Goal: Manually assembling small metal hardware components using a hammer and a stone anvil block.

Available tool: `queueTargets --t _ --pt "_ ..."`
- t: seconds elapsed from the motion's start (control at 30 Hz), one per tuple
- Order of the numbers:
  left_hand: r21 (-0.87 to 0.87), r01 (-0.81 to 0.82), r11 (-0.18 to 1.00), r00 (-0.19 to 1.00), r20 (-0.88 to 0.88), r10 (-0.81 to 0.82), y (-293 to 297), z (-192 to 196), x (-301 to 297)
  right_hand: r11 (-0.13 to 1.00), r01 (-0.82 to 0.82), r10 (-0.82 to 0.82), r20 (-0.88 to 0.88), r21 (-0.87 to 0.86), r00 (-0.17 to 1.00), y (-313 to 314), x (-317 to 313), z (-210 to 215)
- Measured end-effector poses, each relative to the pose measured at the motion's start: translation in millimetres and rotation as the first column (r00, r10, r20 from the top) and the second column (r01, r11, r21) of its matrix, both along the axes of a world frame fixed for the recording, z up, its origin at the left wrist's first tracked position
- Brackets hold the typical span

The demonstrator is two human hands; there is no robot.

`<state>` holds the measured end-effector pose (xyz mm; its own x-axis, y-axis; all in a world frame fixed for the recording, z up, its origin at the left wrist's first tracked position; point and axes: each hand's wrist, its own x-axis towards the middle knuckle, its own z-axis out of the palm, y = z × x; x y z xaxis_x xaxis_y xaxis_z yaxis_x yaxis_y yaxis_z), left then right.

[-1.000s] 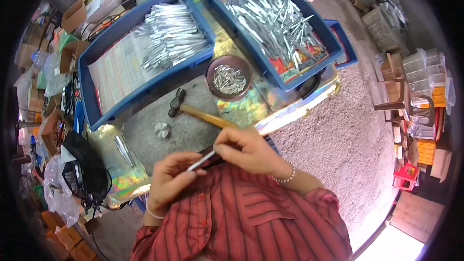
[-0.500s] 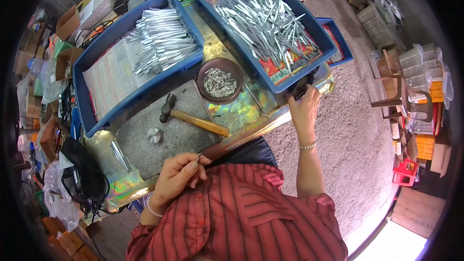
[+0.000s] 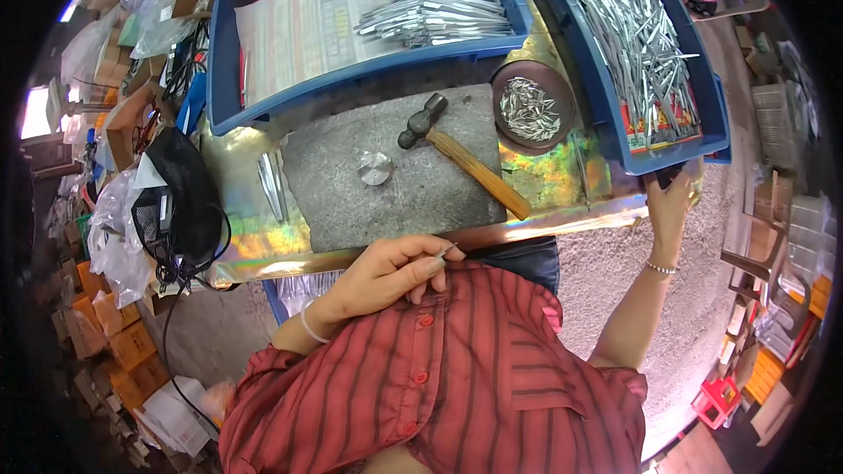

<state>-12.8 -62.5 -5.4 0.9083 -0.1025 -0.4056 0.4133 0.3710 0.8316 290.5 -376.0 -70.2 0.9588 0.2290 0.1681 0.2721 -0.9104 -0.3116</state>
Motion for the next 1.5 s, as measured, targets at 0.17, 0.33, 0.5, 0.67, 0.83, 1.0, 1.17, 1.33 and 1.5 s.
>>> queueTargets --t 0.17,0.33,0.5,0.67,0.83,1.0,1.17,1.33,1.5 --pt "-0.124 -0.078 0.989 0.997 -0.025 0.076 0.1 -9.1 -5.7 1.000 -0.007 0.007 -0.050 0.003 0.999 -23.8 1.1 -1.7" --pt "-0.208 -0.050 0.977 0.998 -0.050 0.040 1.4 -9.8 -3.0 0.984 0.166 -0.176 -0.175 -0.070 0.969 -27.3 -3.8 -2.2" --pt "-0.310 -0.061 0.949 0.996 -0.079 0.039 -1.6 -12.0 0.6 0.978 0.202 -0.199 -0.058 0.044 0.978 -39.6 -4.1 -11.8" --pt "-0.302 -0.094 0.949 0.994 -0.083 0.073 -0.8 -13.0 -0.9 0.137 0.549 0.322 -0.561 0.824 0.762 -69.4 -69.4 -4.1" --pt "-0.305 -0.038 0.952 0.999 -0.034 0.029 -1.5 -9.8 2.9 0.029 0.357 0.601 -0.301 0.934 0.740 -24.7 -162.2 30.9" --pt "-0.302 -0.013 0.953 1.000 -0.009 0.011 -3.0 -8.9 -3.0 0.354 0.247 0.832 -0.424 0.902 0.358 50.7 -181.3 48.6" --pt "-0.422 -0.025 0.906 0.999 -0.032 0.013 -4.2 -3.5 -14.6 0.515 0.146 0.835 -0.533 0.845 0.137 90.8 -187.2 43.8" --pt "-0.504 -0.039 0.863 0.999 -0.036 0.024 -5.0 -4.8 -21.6 0.501 0.052 0.865 -0.501 0.864 -0.012 114.0 -185.8 41.4" --pt "-0.532 -0.046 0.846 0.999 -0.044 0.026 -2.6 -5.5 -21.6 0.541 0.056 0.839 -0.533 0.839 -0.111 121.2 -186.3 43.2"
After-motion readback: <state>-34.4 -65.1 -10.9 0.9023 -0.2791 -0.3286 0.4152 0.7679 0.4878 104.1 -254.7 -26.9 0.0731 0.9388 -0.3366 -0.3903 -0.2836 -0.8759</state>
